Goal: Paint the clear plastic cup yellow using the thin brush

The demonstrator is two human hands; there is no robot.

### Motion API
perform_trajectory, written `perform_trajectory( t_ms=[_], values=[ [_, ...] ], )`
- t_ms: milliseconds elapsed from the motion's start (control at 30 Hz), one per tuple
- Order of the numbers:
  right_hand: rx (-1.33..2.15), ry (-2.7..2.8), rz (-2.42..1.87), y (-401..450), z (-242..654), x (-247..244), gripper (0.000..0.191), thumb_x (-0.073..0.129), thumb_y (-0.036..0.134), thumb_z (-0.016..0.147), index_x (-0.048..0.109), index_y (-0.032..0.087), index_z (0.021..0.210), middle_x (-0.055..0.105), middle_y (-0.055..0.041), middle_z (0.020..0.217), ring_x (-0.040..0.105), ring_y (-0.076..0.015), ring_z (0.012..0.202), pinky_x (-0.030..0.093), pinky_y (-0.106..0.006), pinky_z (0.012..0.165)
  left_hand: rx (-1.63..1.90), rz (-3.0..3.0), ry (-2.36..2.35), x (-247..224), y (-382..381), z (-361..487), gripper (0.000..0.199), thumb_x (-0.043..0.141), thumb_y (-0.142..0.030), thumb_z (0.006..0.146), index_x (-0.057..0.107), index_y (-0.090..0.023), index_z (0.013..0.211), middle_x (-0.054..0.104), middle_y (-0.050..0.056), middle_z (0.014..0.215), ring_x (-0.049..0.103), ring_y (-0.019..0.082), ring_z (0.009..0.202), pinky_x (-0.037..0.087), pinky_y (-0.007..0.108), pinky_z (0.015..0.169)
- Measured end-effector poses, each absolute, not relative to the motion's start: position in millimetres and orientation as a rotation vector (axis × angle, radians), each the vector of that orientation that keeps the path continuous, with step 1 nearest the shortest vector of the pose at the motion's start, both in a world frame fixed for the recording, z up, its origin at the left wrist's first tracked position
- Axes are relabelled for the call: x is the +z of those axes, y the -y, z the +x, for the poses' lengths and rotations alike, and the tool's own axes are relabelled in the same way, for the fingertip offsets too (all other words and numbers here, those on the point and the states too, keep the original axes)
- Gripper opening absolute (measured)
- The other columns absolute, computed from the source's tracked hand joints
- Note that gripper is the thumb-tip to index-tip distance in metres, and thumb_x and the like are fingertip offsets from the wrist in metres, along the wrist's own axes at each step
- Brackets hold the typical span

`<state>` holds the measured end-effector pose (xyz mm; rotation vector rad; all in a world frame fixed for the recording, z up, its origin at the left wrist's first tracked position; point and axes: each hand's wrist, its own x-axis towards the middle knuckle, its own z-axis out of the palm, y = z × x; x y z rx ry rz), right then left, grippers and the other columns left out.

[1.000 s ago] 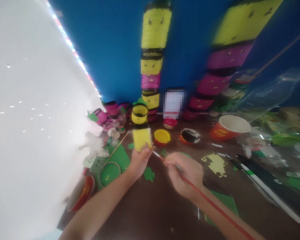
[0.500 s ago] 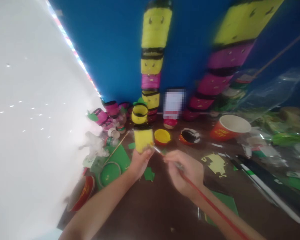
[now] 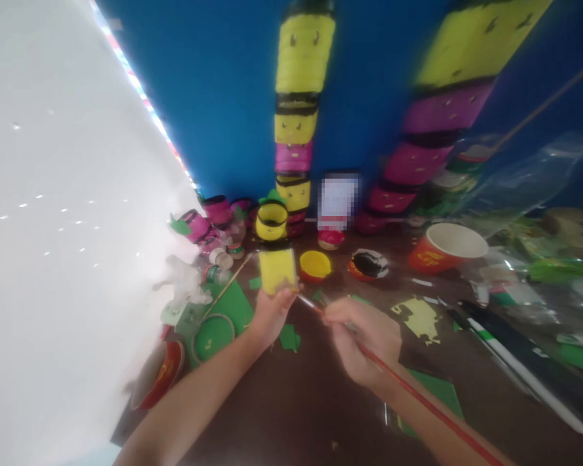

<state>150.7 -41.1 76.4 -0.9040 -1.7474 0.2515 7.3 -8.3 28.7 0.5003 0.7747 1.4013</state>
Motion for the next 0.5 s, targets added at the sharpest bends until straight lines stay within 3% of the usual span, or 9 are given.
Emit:
perform_trajectory(
  t_ms=[133,333,500],
  values=[
    [0.215,1.736,-0.971,39.8,148.7,78.8,0.016,0.047,0.009,0.078,0.057,0.021,0.080,0.065,-0.0015,0.075,0.063,-0.0125,0.068,0.049,-0.024,0.063,1.407,0.519,-0.751,28.2,8.7,6.4,0.055,0.080,-0.025,0.055,0.059,-0.019,0.105,0.067,0.002,0.091,0.062,0.017,0.096,0.042,0.032,0.094],
    [0.239,1.765,-0.903,41.9,150.9,76.6,0.015,0.046,0.010,0.076,0.053,0.021,0.070,0.060,0.0000,0.061,0.057,-0.0124,0.055,0.045,-0.025,0.052,1.403,0.531,-0.758,28.9,8.2,7.3,0.058,0.081,-0.029,0.053,0.058,-0.018,0.106,0.068,0.002,0.088,0.064,0.016,0.087,0.044,0.032,0.092],
    [0.213,1.737,-0.960,40.3,148.9,76.2,0.014,0.047,0.011,0.077,0.057,0.021,0.079,0.065,-0.0017,0.073,0.062,-0.0131,0.064,0.049,-0.025,0.060,1.410,0.518,-0.768,27.8,8.2,6.4,0.057,0.080,-0.028,0.054,0.058,-0.018,0.105,0.067,0.004,0.094,0.062,0.017,0.095,0.042,0.033,0.095]
  ],
)
